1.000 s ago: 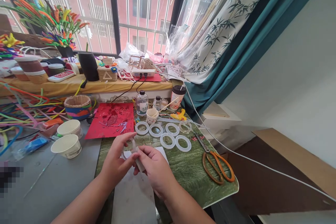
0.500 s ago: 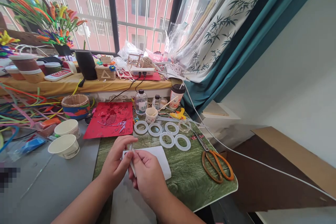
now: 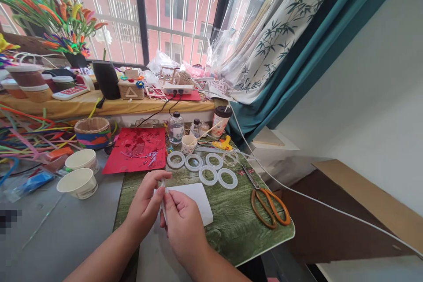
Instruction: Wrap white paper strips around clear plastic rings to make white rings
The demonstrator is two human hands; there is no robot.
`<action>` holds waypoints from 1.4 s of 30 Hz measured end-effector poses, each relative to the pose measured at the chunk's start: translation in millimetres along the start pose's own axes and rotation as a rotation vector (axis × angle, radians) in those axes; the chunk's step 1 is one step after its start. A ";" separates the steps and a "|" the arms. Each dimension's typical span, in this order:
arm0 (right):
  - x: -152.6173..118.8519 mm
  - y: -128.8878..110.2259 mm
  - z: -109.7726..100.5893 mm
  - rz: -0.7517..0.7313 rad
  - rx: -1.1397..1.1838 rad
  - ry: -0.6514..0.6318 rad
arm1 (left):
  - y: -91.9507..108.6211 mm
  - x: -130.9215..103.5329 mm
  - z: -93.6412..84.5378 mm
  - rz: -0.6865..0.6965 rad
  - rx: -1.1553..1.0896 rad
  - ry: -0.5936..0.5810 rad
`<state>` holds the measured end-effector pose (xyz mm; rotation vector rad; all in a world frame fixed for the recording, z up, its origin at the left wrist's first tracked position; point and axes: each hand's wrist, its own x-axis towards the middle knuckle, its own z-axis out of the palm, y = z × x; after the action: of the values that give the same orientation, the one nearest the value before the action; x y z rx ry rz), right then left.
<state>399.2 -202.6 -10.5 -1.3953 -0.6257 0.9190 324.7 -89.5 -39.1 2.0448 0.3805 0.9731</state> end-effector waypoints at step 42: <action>0.1 16.7 -15.5 -0.516 -0.643 -0.043 | -1.9 0.5 5.9 -0.151 -0.221 -0.070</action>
<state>409.3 -212.0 -28.6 -1.6518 -1.3207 0.3350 329.6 -91.3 -42.5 1.8172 0.3667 0.8122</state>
